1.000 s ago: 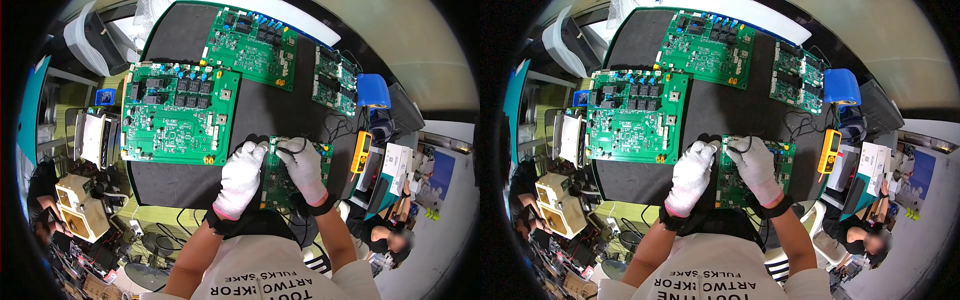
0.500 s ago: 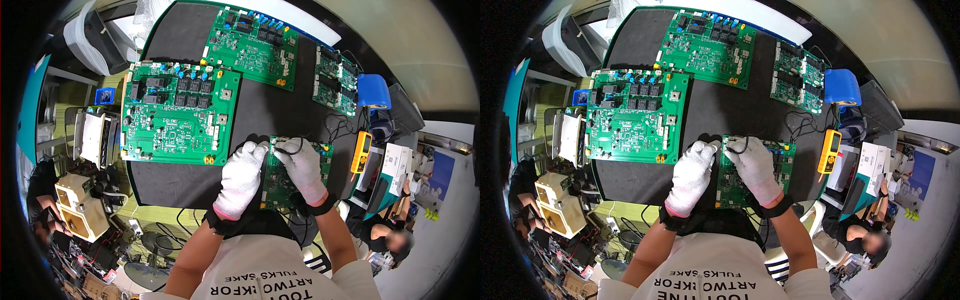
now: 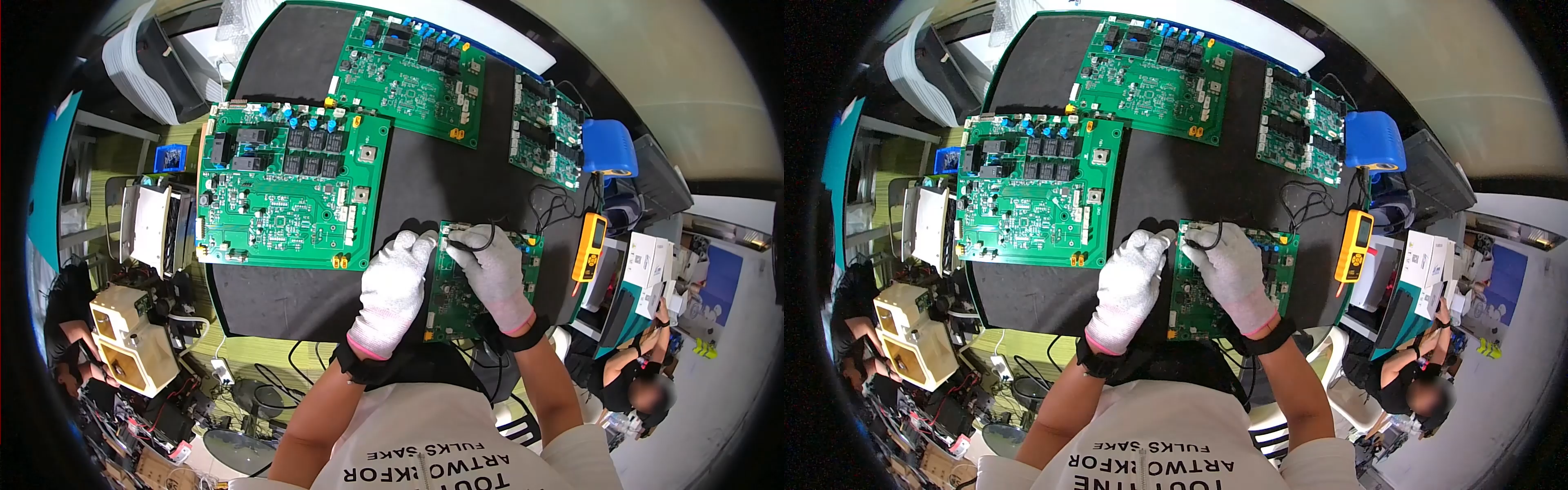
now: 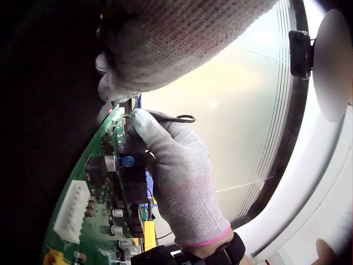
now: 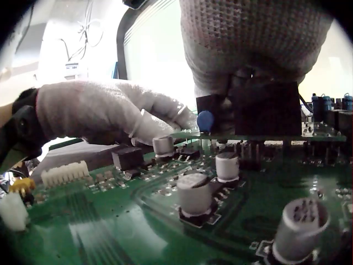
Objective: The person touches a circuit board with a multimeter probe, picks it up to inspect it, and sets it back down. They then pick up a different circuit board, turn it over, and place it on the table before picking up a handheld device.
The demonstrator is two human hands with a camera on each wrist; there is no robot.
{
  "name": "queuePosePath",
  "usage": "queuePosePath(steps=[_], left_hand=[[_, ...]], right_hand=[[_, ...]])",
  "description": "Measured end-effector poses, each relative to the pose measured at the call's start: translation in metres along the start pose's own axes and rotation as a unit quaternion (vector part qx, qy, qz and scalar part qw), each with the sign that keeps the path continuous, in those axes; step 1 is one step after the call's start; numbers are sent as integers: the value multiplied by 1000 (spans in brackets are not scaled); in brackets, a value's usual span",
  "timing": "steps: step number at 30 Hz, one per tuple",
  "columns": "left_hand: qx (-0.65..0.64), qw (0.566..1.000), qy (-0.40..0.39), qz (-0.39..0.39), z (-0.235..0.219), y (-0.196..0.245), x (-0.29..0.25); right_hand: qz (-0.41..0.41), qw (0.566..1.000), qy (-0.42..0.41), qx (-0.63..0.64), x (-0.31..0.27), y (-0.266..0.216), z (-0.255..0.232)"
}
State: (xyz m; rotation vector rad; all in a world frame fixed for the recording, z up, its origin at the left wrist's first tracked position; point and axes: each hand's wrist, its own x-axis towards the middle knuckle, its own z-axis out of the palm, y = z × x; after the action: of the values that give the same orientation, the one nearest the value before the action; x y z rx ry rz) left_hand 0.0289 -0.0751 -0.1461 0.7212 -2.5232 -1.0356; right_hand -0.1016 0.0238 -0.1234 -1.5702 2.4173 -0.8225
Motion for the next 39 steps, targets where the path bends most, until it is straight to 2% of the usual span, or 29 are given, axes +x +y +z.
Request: queuePosePath(steps=[5, 14, 35, 39], left_hand=[[0, 1000, 5, -1, 0, 0, 0], [7, 1000, -2, -3, 2, -1, -1], [0, 1000, -14, -14, 0, 0, 0], [6, 1000, -2, -8, 2, 0, 0]], right_hand=[[40, 995, 30, 85, 4, 1, -4], [1, 999, 14, 35, 8, 9, -3], [40, 998, -41, 4, 12, 1, -7], [28, 999, -41, -3, 12, 4, -6]])
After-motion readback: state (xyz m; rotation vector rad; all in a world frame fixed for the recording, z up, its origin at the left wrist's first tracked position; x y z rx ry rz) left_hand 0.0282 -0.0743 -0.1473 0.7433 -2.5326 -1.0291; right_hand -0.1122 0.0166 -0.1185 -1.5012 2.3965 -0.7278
